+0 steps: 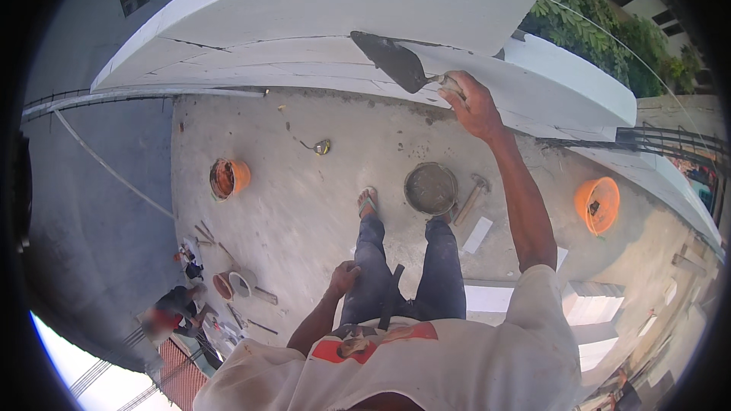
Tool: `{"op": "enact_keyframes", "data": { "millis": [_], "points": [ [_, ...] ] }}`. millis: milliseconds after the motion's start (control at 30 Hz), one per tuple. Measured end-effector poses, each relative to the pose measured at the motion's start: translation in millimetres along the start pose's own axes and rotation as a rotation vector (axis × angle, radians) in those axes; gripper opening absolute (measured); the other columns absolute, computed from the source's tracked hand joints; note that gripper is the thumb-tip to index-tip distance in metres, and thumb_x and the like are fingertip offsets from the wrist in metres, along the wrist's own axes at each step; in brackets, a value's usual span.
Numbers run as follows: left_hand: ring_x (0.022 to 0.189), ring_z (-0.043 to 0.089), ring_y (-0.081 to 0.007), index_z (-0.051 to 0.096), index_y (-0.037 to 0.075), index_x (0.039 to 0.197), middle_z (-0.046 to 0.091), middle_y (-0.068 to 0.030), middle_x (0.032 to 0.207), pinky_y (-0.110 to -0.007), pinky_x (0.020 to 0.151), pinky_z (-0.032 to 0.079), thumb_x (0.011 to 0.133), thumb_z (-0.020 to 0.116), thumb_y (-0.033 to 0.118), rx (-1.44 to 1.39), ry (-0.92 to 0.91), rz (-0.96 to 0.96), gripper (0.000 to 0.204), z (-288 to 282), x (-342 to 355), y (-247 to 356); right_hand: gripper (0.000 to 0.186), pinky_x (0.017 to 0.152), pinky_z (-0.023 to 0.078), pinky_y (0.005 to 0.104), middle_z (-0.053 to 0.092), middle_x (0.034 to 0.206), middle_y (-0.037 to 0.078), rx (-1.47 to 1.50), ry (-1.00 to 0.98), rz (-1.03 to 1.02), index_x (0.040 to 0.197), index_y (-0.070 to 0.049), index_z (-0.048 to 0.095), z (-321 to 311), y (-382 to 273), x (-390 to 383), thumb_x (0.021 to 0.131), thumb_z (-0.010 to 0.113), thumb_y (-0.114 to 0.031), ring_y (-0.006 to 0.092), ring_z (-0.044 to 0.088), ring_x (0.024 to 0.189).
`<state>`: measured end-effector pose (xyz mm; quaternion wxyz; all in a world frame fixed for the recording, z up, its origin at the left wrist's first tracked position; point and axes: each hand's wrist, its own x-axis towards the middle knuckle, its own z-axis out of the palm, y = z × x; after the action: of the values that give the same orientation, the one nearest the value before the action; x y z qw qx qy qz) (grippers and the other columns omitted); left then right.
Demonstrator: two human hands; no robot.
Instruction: The person applies cement mortar to a curved wall using a trowel, then places white rectangular tiles onto the mortar. They use a hammer to tap the tiles into position and a tape measure to check alignment. The process is repeated for multiple tiles along the wall.
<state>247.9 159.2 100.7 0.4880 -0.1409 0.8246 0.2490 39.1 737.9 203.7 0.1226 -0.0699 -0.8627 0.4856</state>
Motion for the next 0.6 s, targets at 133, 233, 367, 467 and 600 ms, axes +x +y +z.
{"op": "enact_keyframes", "data": {
  "millis": [133, 233, 367, 467, 600],
  "points": [
    [0.125, 0.07, -0.0382, 0.064, -0.006, 0.138, 0.072, -0.028, 0.131, -0.043, 0.107, 0.054, 0.095, 0.067, 0.036, 0.04, 0.031, 0.107, 0.06, -8.3, -1.1, 50.5, 0.037, 0.097, 0.052, 0.0417, 0.07, 0.115, 0.019, 0.026, 0.01, 0.085, 0.131, -0.002, 0.062, -66.9, 15.7, -44.7, 0.103, 0.071, -0.025, 0.0345, 0.068, 0.107],
    [0.124, 0.07, -0.0377, 0.064, -0.006, 0.138, 0.072, -0.0278, 0.131, -0.043, 0.107, 0.054, 0.094, 0.066, 0.036, 0.103, 0.052, 0.163, 0.061, -14.7, -2.5, 88.9, 0.037, 0.096, 0.052, 0.0413, 0.07, 0.113, 0.018, -0.071, 0.077, 0.121, 0.13, -0.002, 0.062, -120.1, 26.2, -85.9, 0.103, 0.072, -0.025, 0.0348, 0.067, 0.105],
    [0.123, 0.071, -0.0373, 0.064, -0.005, 0.139, 0.073, -0.0271, 0.128, -0.043, 0.107, 0.054, 0.093, 0.067, 0.036, 0.118, 0.113, 0.221, 0.061, -29.6, -2.9, 102.0, 0.034, 0.093, 0.051, 0.0407, 0.068, 0.111, 0.017, -0.241, 0.09, 0.167, 0.126, -0.003, 0.061, -184.7, -5.0, -145.5, 0.101, 0.074, -0.022, 0.0358, 0.065, 0.1],
    [0.124, 0.07, -0.0381, 0.064, -0.005, 0.139, 0.073, -0.0278, 0.129, -0.042, 0.108, 0.054, 0.091, 0.068, 0.035, 0.092, 0.138, 0.224, 0.062, -40.6, 1.8, 106.8, 0.033, 0.092, 0.051, 0.0394, 0.065, 0.109, 0.014, -0.288, 0.091, 0.208, 0.123, -0.003, 0.06, -235.5, -73.1, -173.5, 0.099, 0.077, -0.019, 0.0331, 0.064, 0.096],
    [0.121, 0.071, -0.0357, 0.062, -0.01, 0.138, 0.072, -0.0288, 0.13, -0.039, 0.102, 0.056, 0.089, 0.07, 0.031, 0.119, 0.102, 0.235, 0.064, -50.9, 19.3, 116.9, 0.036, 0.097, 0.051, 0.0381, 0.068, 0.118, 0.014, -0.409, 0.252, 0.331, 0.132, -0.003, 0.061, -318.7, -155.5, -159.2, 0.101, 0.073, -0.017, 0.0243, 0.065, 0.104]
  ]
}}
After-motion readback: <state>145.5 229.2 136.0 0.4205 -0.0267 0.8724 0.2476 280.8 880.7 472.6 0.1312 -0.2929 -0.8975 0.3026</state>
